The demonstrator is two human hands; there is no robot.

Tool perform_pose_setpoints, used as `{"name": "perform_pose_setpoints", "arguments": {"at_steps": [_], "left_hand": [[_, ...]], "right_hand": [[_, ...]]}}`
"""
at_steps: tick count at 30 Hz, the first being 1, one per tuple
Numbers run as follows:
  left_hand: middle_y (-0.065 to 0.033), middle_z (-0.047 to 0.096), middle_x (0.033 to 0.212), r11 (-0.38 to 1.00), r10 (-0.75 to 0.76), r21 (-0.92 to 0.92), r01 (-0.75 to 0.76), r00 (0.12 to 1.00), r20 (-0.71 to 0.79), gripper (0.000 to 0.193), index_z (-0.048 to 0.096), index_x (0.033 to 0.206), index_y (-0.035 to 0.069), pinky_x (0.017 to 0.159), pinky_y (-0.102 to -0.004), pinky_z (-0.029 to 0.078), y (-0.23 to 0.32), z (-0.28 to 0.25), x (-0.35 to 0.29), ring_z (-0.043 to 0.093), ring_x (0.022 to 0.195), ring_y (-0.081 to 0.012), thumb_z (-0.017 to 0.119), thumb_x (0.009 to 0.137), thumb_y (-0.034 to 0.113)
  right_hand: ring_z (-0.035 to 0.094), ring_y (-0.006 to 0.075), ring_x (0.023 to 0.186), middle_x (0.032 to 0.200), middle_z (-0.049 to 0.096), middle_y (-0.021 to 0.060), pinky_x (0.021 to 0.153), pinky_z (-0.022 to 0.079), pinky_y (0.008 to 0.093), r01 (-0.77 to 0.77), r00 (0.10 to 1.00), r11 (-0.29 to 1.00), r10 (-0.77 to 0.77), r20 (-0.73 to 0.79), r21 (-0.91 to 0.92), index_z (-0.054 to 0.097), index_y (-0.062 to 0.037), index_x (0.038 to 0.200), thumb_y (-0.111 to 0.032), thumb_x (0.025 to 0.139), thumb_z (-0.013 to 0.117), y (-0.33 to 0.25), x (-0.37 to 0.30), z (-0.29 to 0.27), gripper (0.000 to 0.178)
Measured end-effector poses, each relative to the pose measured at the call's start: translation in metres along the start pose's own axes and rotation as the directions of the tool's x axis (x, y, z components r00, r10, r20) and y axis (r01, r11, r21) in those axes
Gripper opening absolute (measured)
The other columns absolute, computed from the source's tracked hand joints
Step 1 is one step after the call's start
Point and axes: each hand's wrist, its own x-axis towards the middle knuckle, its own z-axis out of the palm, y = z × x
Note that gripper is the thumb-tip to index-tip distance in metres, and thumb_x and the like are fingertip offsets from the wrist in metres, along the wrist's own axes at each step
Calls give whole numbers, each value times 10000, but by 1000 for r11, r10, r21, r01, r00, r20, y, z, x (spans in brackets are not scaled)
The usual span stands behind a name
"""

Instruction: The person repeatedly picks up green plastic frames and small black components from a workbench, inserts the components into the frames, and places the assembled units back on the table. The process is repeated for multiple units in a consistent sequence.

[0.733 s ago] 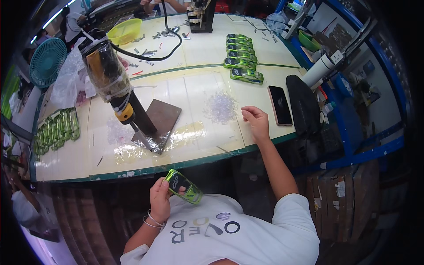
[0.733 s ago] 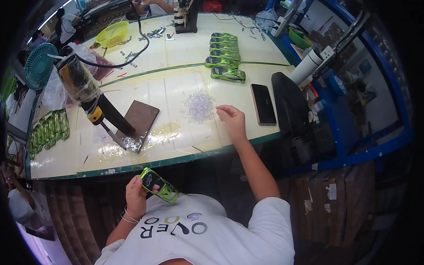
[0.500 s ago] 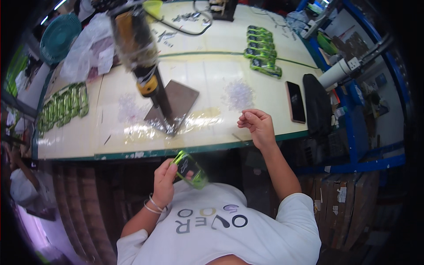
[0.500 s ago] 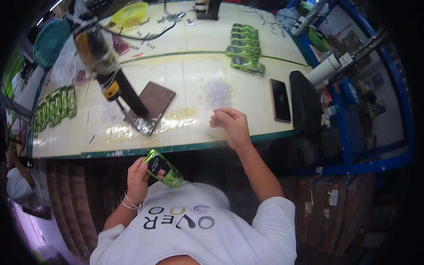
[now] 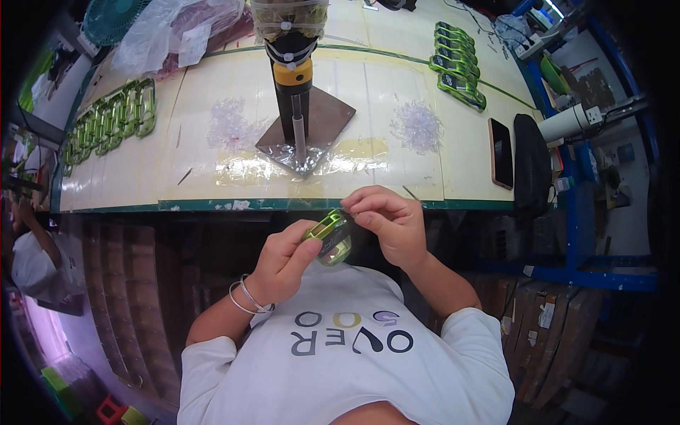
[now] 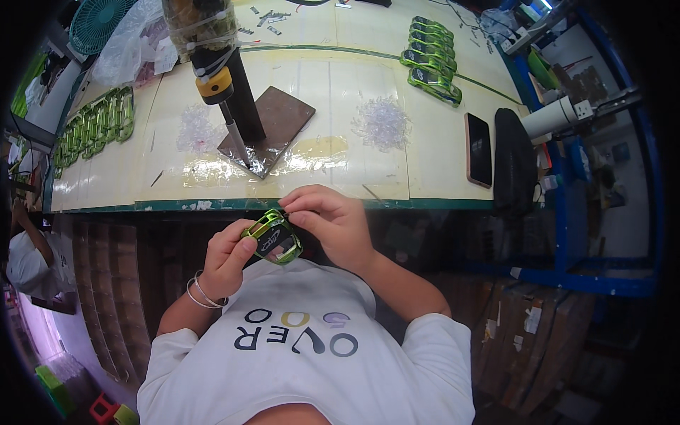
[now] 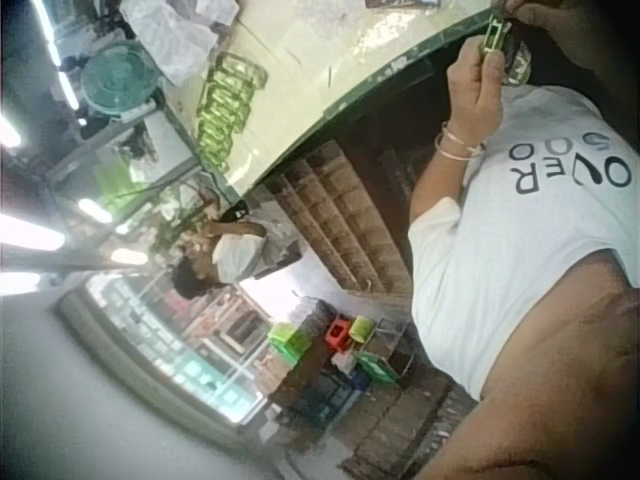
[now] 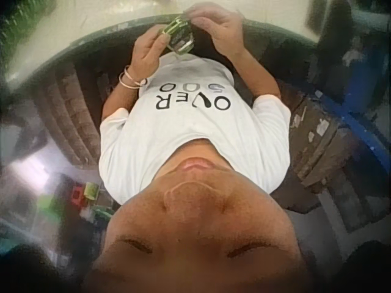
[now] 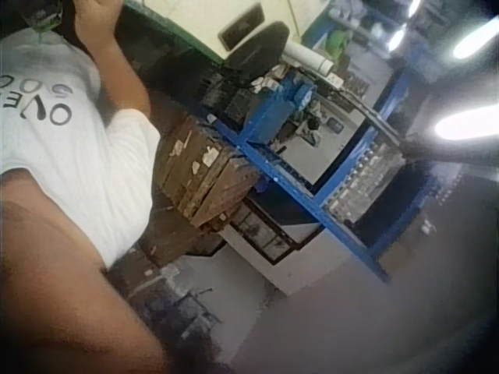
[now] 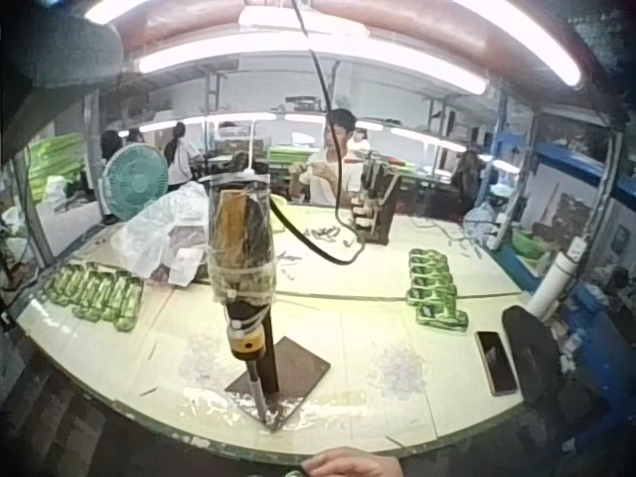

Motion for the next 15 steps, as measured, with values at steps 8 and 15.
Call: {"name": "perform_pose_setpoints", "arguments": {"at_steps": [8,15], "left_hand": [[-82,591,794,998,-9,63,6,999,51,281,504,979,-53,629,-209,439,5,-3,-1,563,699,-106,402,872,186],[-81,564,786,989,34,144,-37,999,25,251,499,980,-44,601,-216,414,8,-2,0,537,664,-114,410,870,164]], "right_hand": [[518,159,885,970,535,120,763,427,244,13,997,1000,-10,78,-27,594,30,849,73,725,553,7,-2,6,137],[558,231,810,932,562,150,687,455,291,476,878,683,-406,254,-555,592,21,901,37,683,603,15,-3,2,219]]}}
